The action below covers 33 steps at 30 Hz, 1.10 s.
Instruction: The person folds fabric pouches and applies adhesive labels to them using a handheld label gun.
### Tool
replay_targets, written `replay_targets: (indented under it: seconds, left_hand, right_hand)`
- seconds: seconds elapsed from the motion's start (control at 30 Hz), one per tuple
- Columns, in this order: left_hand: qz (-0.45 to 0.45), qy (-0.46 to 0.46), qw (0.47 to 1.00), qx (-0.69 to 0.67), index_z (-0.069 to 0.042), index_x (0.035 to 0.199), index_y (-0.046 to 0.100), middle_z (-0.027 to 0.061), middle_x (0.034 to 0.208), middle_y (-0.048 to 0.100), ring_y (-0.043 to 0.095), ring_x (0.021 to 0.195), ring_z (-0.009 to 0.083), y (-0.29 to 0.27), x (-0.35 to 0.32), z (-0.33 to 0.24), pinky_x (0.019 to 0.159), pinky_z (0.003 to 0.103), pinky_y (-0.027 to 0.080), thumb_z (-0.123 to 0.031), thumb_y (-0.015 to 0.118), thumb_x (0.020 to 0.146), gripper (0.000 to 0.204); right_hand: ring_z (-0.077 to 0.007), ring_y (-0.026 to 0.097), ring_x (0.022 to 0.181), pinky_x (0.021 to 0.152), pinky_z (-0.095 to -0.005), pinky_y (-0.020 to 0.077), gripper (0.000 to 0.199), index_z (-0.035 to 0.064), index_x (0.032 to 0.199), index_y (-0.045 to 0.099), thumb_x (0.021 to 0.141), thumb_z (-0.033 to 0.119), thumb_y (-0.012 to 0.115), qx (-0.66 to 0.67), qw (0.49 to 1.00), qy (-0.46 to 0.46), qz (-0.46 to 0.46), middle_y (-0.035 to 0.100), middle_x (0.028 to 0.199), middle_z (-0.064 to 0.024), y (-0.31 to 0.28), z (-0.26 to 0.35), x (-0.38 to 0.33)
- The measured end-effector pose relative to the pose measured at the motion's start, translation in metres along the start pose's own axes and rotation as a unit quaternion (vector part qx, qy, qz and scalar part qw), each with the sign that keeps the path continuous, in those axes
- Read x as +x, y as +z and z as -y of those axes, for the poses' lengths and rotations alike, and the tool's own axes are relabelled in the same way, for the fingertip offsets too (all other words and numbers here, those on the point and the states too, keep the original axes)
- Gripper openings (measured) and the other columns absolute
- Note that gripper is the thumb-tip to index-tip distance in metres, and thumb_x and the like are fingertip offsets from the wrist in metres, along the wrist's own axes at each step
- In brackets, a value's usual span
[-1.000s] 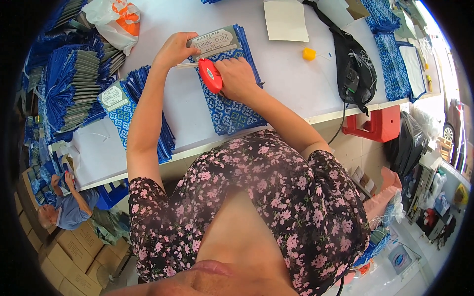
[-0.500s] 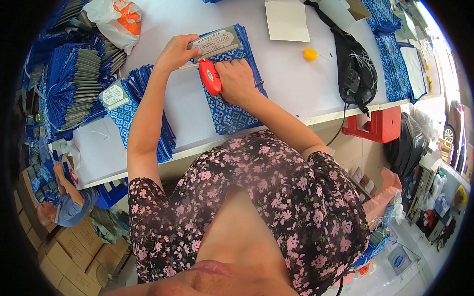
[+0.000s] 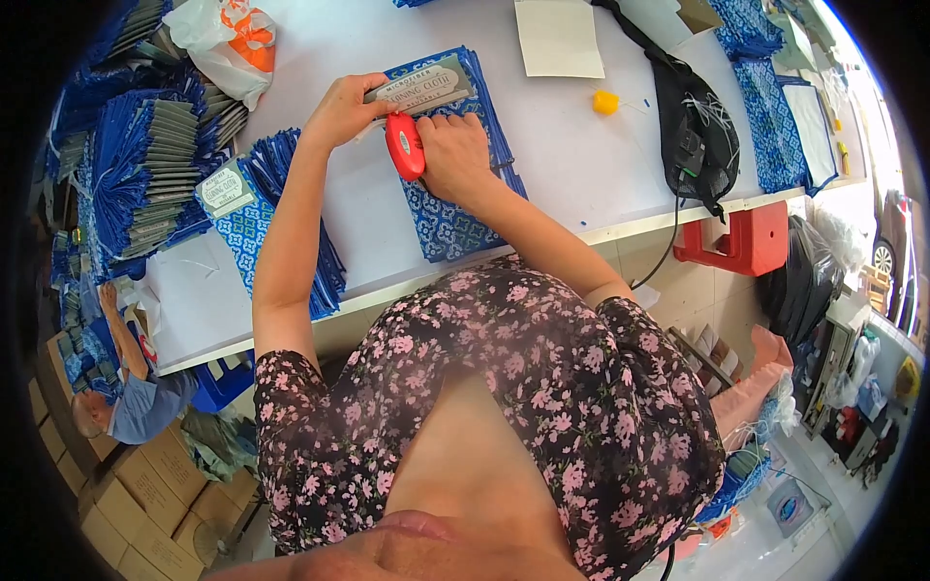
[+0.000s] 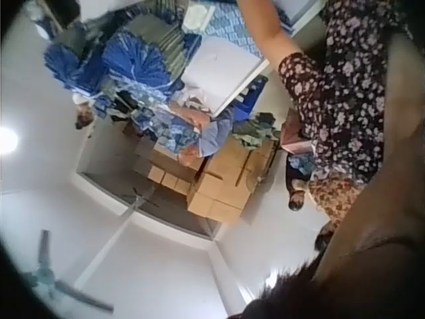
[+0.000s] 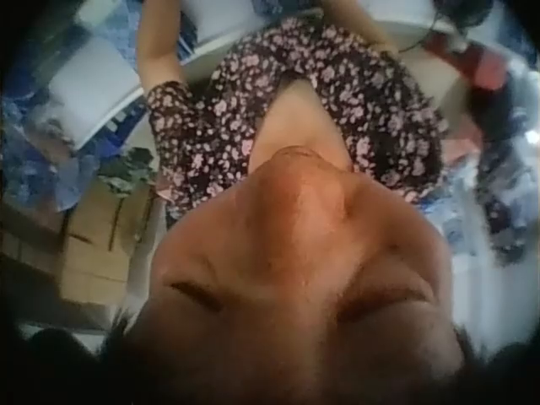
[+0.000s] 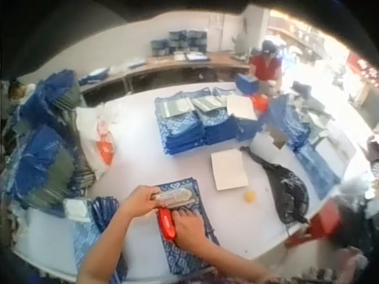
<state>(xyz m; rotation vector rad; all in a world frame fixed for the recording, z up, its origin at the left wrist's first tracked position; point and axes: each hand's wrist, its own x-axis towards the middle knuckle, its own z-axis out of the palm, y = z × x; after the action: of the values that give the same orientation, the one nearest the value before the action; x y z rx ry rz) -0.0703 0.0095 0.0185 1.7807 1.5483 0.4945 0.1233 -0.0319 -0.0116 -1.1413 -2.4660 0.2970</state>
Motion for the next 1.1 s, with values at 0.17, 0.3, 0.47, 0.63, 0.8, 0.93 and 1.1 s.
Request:
replay_targets:
  seconds: [0.17, 0.3, 0.47, 0.63, 0.8, 0.93, 1.1]
  left_hand:
    - [0.001, -0.02, 1.0, -0.017, -0.002, 0.098, 0.066, 0.0181, 0.077, 0.065, 0.061, 0.064, 0.0255, 0.0, 0.0, 0.004, 0.064, 0.034, 0.048, -0.014, 0.067, 0.076, 0.025]
    - [0.01, -0.009, 0.999, -0.044, -0.003, 0.097, 0.066, 0.0175, 0.076, 0.065, 0.061, 0.065, 0.0253, -0.005, 0.004, 0.003, 0.064, 0.034, 0.048, -0.014, 0.066, 0.076, 0.024]
    - [-0.004, 0.03, 0.999, 0.018, -0.006, 0.094, 0.064, 0.0164, 0.075, 0.064, 0.062, 0.067, 0.0291, -0.002, 0.01, 0.001, 0.064, 0.037, 0.047, -0.015, 0.065, 0.077, 0.019]
    - [-0.062, -0.004, 0.993, 0.104, -0.011, 0.092, 0.062, 0.0126, 0.072, 0.064, 0.061, 0.069, 0.032, 0.007, 0.002, -0.002, 0.061, 0.04, 0.046, -0.02, 0.064, 0.079, 0.015]
    - [-0.153, 0.069, 0.977, 0.127, -0.015, 0.093, 0.065, 0.0099, 0.074, 0.065, 0.062, 0.069, 0.031, 0.029, -0.027, -0.028, 0.061, 0.039, 0.046, -0.014, 0.062, 0.079, 0.015]
    - [-0.241, 0.194, 0.937, 0.163, -0.015, 0.095, 0.069, 0.0019, 0.093, 0.068, 0.061, 0.086, 0.021, 0.071, -0.056, -0.058, 0.072, 0.035, 0.043, -0.002, 0.058, 0.073, 0.028]
    - [-0.205, 0.176, 0.954, 0.133, -0.015, 0.098, 0.068, 0.0, 0.11, 0.064, 0.054, 0.101, 0.0206, 0.141, -0.102, -0.074, 0.081, 0.036, 0.038, 0.0, 0.059, 0.069, 0.035]
  right_hand:
    - [-0.0263, 0.06, 0.072, 0.069, -0.037, 0.0396, 0.036, 0.0064, 0.085, 0.054, 0.061, 0.024, 0.074, 0.017, 1.0, -0.007, 0.012, 0.061, 0.078, -0.0104, 0.005, -0.004, 0.001]
    - [-0.0282, 0.058, 0.08, 0.072, -0.038, 0.0387, 0.037, 0.0065, 0.09, 0.05, 0.063, 0.018, 0.072, 0.058, 0.997, 0.012, 0.053, 0.06, 0.082, -0.0105, 0.004, -0.006, 0.0]
    - [-0.0277, 0.059, 0.08, 0.073, -0.038, 0.0397, 0.031, 0.0068, 0.09, 0.051, 0.067, 0.018, 0.069, 0.064, 0.997, -0.013, 0.035, 0.06, 0.08, -0.0101, -0.009, -0.012, -0.002]
    - [-0.0287, 0.058, 0.082, 0.072, -0.0395, 0.0402, 0.029, 0.0077, 0.091, 0.052, 0.069, 0.019, 0.067, 0.158, 0.976, -0.093, 0.12, 0.059, 0.083, -0.0104, -0.05, -0.024, -0.024]
    - [-0.0355, 0.054, 0.084, 0.075, -0.0421, 0.041, 0.03, 0.0046, 0.094, 0.05, 0.07, 0.017, 0.064, 0.084, 0.99, 0.062, -0.091, 0.054, 0.086, -0.0148, -0.062, -0.102, -0.059]
    - [-0.0324, 0.055, 0.083, 0.072, -0.0409, 0.0421, 0.035, 0.0047, 0.093, 0.053, 0.067, 0.023, 0.068, -0.087, 0.975, 0.205, -0.008, 0.055, 0.087, -0.0137, -0.05, -0.146, -0.086]
    - [-0.03, 0.055, 0.085, 0.073, -0.0404, 0.0429, 0.039, 0.0046, 0.094, 0.054, 0.065, 0.025, 0.07, -0.136, 0.958, 0.238, 0.079, 0.056, 0.089, -0.0133, -0.068, -0.155, -0.098]
